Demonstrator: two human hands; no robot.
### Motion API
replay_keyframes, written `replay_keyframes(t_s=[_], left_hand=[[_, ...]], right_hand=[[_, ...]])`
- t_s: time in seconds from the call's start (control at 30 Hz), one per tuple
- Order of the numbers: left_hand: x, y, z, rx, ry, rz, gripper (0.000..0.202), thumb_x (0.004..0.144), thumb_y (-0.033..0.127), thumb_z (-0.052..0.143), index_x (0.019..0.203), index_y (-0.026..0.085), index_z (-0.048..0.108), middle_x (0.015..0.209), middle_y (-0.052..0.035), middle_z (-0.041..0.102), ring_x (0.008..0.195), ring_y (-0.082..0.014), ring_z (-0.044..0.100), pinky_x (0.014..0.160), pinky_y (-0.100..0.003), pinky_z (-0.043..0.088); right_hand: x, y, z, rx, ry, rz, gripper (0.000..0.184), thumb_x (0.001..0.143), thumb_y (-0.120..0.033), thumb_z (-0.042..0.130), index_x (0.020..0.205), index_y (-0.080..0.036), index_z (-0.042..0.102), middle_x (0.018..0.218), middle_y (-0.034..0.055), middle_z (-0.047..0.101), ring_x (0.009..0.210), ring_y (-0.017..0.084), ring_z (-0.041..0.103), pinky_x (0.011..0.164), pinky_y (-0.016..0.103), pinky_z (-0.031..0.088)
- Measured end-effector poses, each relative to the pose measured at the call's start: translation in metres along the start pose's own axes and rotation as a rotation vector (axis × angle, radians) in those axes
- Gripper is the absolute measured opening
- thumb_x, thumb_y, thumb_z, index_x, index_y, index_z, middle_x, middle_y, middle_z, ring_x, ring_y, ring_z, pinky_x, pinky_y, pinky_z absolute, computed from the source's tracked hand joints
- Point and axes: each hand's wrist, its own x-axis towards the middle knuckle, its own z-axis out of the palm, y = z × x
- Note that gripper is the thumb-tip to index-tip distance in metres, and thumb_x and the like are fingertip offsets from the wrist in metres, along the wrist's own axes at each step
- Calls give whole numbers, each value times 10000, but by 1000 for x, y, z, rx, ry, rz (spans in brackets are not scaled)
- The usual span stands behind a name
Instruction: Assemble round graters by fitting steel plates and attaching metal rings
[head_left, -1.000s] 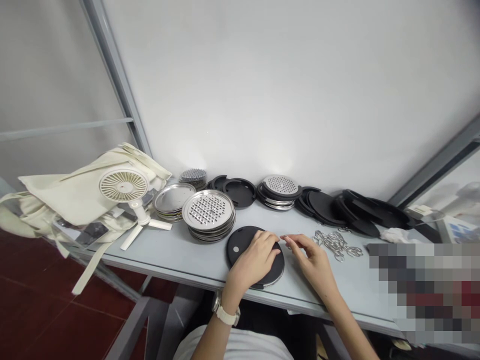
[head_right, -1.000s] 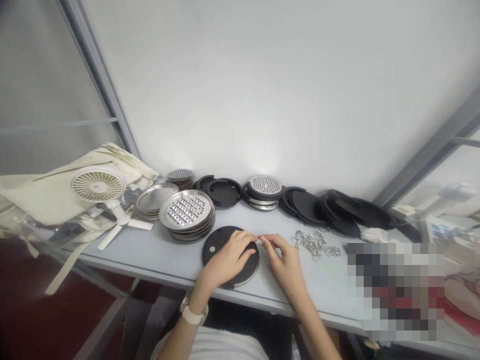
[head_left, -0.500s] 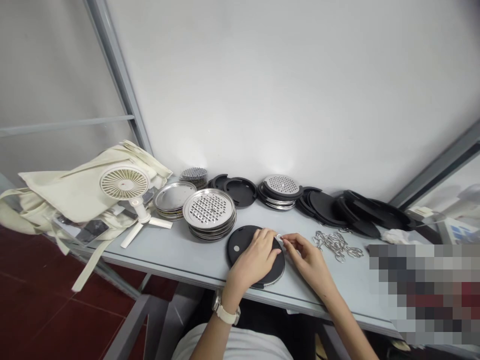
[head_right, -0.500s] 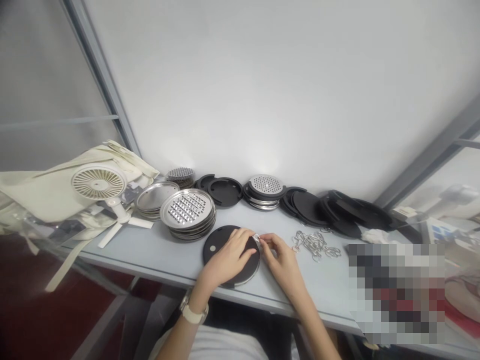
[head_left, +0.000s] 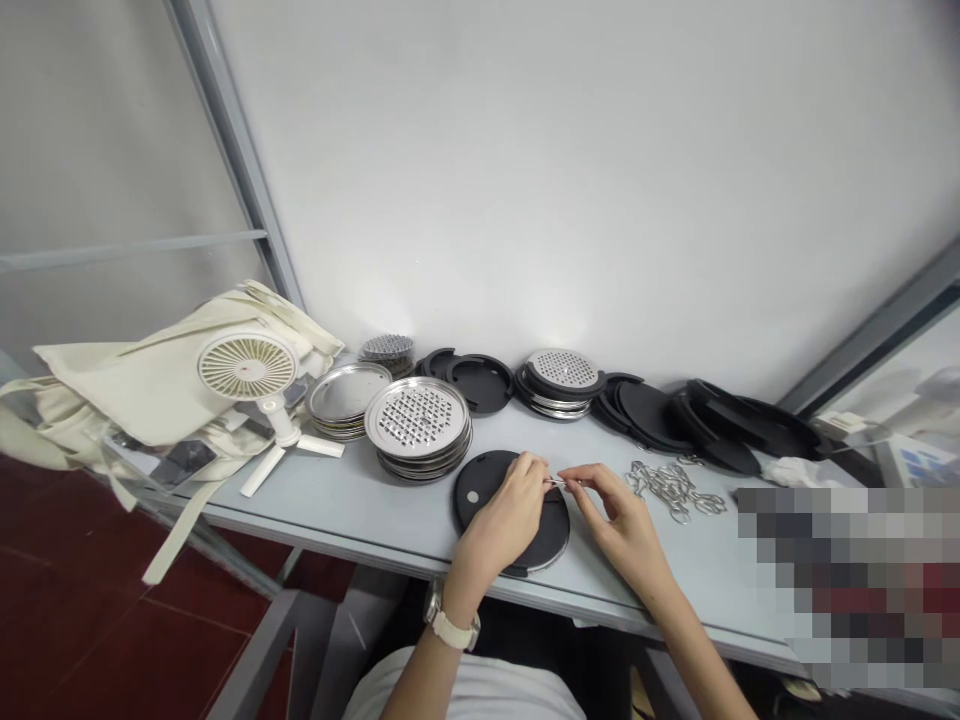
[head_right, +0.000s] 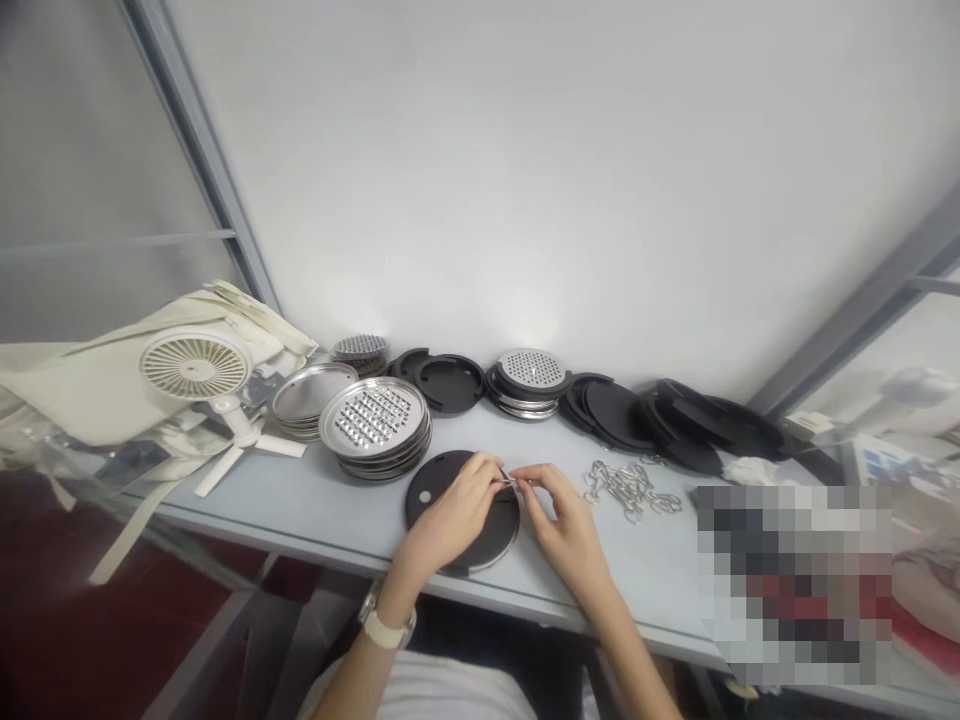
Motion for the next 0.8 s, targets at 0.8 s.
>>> replay_keyframes(t_s=[0.8], left_hand=[[-1,0,0,-202,50,-107,162,934,186,409,1093,203,430,1126,-76,496,1066,-198,517,929,-358,448]], right_hand=[[0,5,-1,-111,-11,149,273,894,-396,436,768,-199,576,656,-1,581,625,152,510,628,266,407]])
